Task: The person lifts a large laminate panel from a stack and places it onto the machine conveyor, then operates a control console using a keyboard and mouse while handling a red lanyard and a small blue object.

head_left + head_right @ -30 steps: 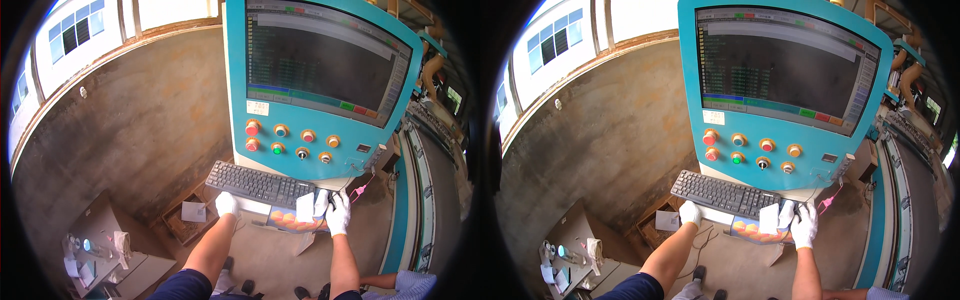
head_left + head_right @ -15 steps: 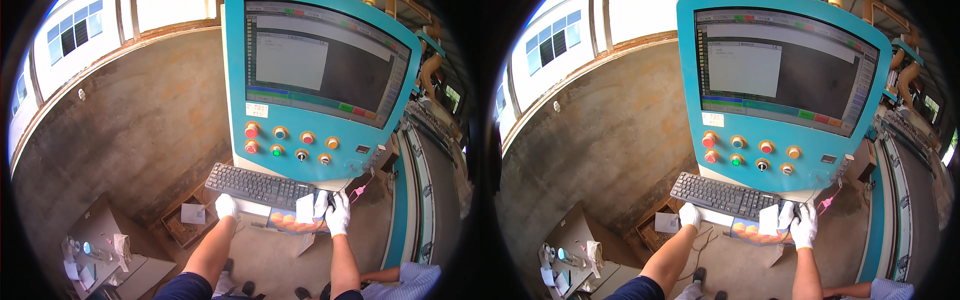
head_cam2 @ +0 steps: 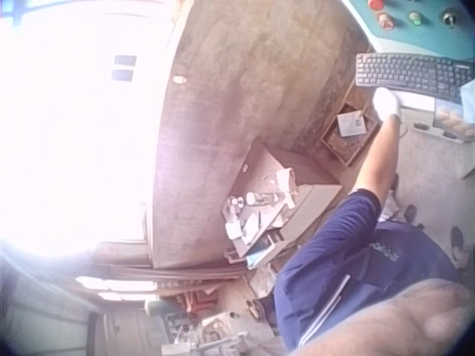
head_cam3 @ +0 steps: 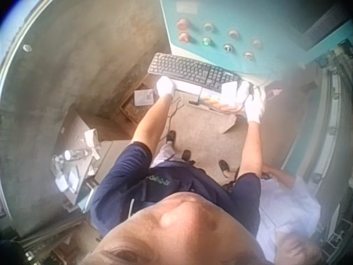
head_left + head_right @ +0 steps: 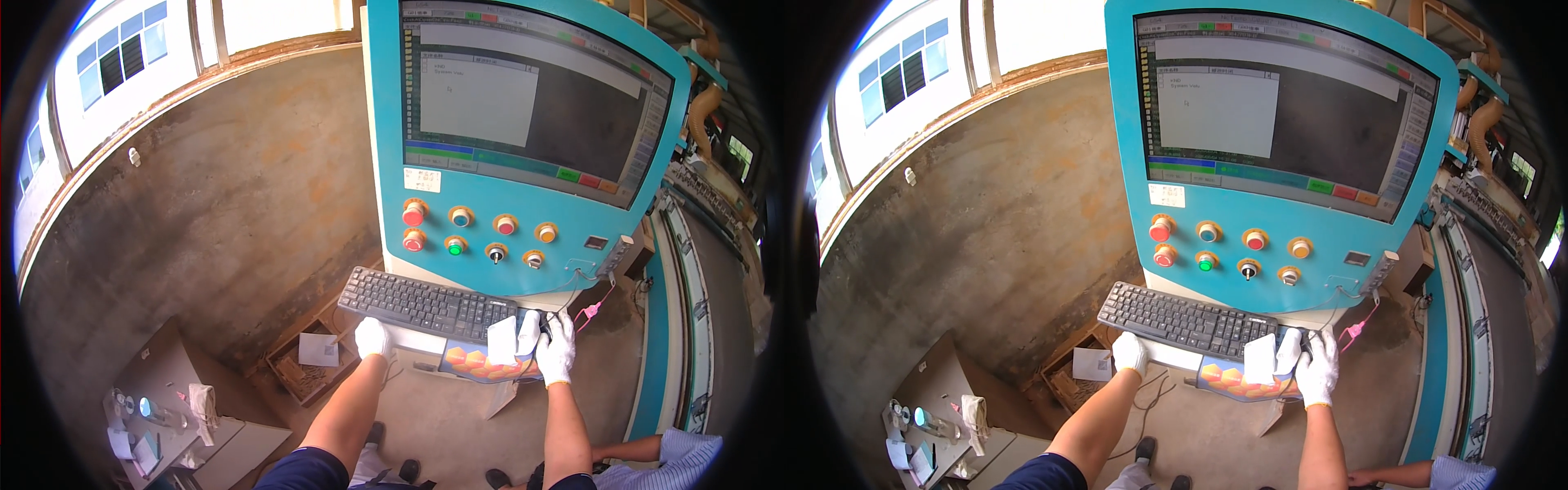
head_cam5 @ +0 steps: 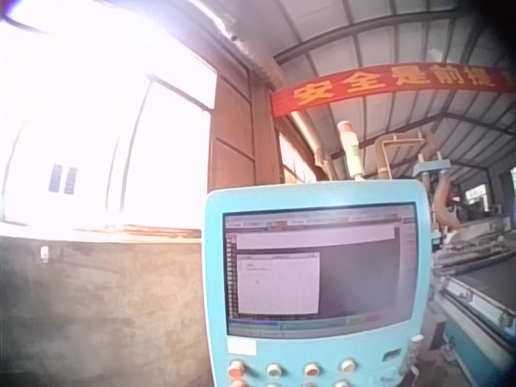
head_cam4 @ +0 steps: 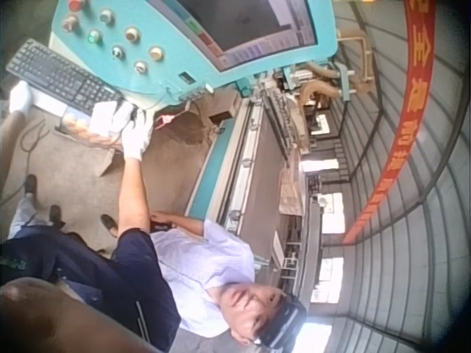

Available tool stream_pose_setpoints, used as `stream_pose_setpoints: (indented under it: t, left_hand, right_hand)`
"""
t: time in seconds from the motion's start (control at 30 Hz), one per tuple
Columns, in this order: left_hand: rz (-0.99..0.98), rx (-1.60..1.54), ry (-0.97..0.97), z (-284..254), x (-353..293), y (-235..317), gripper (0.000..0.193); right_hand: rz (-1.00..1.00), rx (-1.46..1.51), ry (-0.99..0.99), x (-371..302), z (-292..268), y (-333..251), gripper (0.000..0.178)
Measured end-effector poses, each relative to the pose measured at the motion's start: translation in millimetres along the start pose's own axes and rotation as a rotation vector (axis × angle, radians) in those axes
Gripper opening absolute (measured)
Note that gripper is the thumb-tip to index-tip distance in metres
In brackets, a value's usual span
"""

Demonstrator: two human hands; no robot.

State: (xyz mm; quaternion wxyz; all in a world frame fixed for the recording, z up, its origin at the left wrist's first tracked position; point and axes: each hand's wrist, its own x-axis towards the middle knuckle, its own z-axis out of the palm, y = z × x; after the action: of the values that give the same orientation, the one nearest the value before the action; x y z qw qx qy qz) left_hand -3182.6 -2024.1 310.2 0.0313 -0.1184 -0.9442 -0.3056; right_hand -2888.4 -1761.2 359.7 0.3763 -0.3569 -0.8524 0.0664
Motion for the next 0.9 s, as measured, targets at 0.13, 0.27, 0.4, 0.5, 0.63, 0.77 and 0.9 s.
stream_pose_setpoints:
  t: [0.13, 0.27, 0.4, 0.5, 0.63, 0.77, 0.9]
  left_hand:
    - [0.023, 0.029, -0.011, -5, -2, 3, 0.024]
    - [0.018, -0.025, 0.001, -9, -3, 6, 0.025]
    - [0.001, 0.001, -0.027, -12, -5, 8, 0.027]
    - [-0.005, -0.033, -0.02, -13, -4, 9, 0.027]
    - [-0.01, -0.02, -0.019, -11, -3, 8, 0.027]
    - [0.007, 0.018, -0.018, -9, -2, 6, 0.026]
    - [-0.003, 0.004, -0.024, -11, -3, 8, 0.025]
  right_hand:
    - [0.011, -0.002, -0.008, 1, -1, -2, 0.045]
    - [0.01, -0.007, 0.001, 1, 1, 1, 0.045]
    - [0.02, -0.005, -0.009, 1, -1, -1, 0.045]
    - [0.011, -0.012, 0.0, 1, -1, -2, 0.045]
    - [0.006, -0.004, 0.006, 1, 0, -1, 0.045]
    - [0.009, -0.002, 0.005, 1, 1, 1, 0.046]
    - [0.004, -0.003, 0.005, 1, 1, 1, 0.046]
